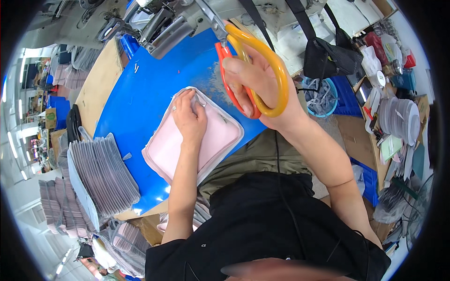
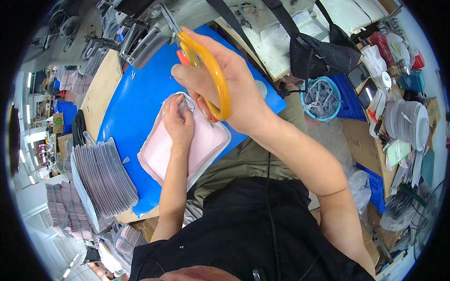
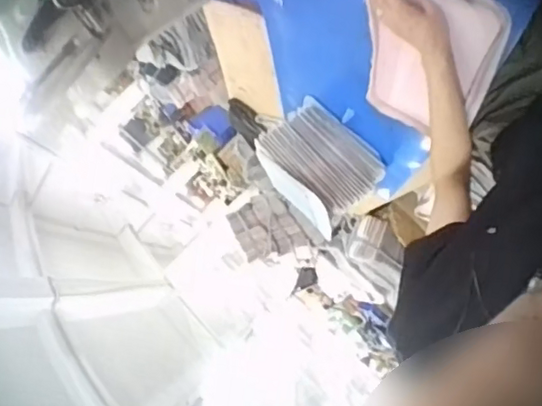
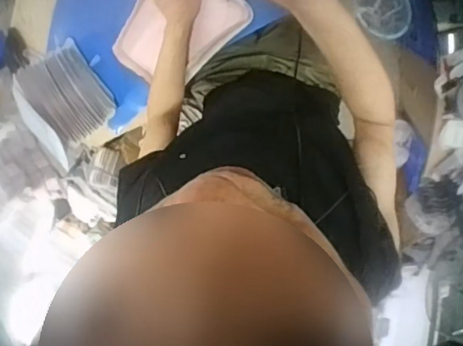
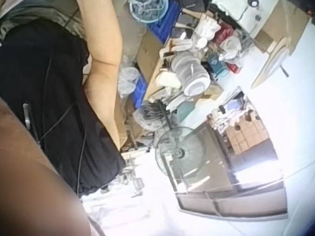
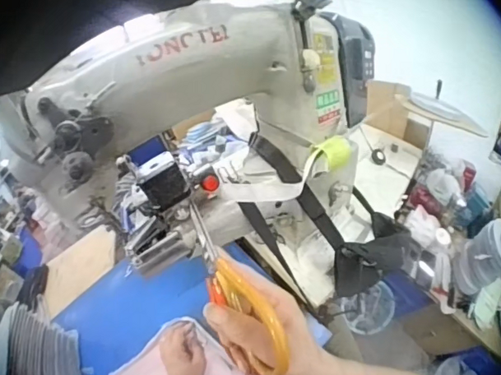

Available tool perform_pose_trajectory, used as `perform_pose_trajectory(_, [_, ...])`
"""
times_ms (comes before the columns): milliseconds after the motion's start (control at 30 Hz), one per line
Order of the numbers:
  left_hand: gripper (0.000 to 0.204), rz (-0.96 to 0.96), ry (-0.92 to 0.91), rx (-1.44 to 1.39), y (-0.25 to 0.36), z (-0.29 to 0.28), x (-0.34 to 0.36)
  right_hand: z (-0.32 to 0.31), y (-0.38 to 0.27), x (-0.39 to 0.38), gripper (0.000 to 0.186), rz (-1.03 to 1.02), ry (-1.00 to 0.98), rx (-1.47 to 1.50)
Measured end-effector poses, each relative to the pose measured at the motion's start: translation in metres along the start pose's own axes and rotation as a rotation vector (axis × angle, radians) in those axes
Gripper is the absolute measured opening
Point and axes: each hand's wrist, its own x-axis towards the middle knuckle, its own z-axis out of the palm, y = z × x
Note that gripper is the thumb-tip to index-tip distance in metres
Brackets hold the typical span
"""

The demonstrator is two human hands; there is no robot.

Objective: Sewing fabric and mesh panels together using an industrial sewing machine to create small pouches.

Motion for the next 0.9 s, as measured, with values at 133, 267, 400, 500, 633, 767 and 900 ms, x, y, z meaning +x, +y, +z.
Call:
perform_pose_trajectory(133, [0.036,0.007,0.004,-0.005,-0.0006,0.0006,-0.0003,0.0014,-0.0030,-0.0022,0.063,0.044,0.038,0.018])
perform_pose_trajectory(267, [0.035,0.005,0.003,-0.003,0.0012,-0.0004,-0.0004,0.0015,-0.0039,-0.0023,0.062,0.096,-0.009,0.045])
perform_pose_trajectory(400, [0.035,-0.021,-0.011,0.021,0.0028,-0.0014,-0.0004,0.0004,-0.0039,-0.0014,0.059,0.043,0.012,0.032])
perform_pose_trajectory(500, [0.035,-0.013,-0.010,0.024,0.0030,-0.0011,0.0003,0.0000,-0.0039,-0.0005,0.058,0.068,0.003,0.026])
perform_pose_trajectory(633, [0.035,-0.004,-0.010,0.024,0.0026,-0.0009,0.0007,0.0004,-0.0040,0.0009,0.057,0.045,0.042,0.014])
perform_pose_trajectory(767, [0.035,-0.005,-0.002,0.017,0.0009,-0.0004,-0.0007,0.0016,-0.0043,0.0001,0.058,0.111,0.016,0.046])
perform_pose_trajectory(900, [0.034,-0.016,0.023,-0.034,-0.0034,0.0036,-0.0024,0.0012,-0.0045,-0.0003,0.058,0.037,0.025,0.004])
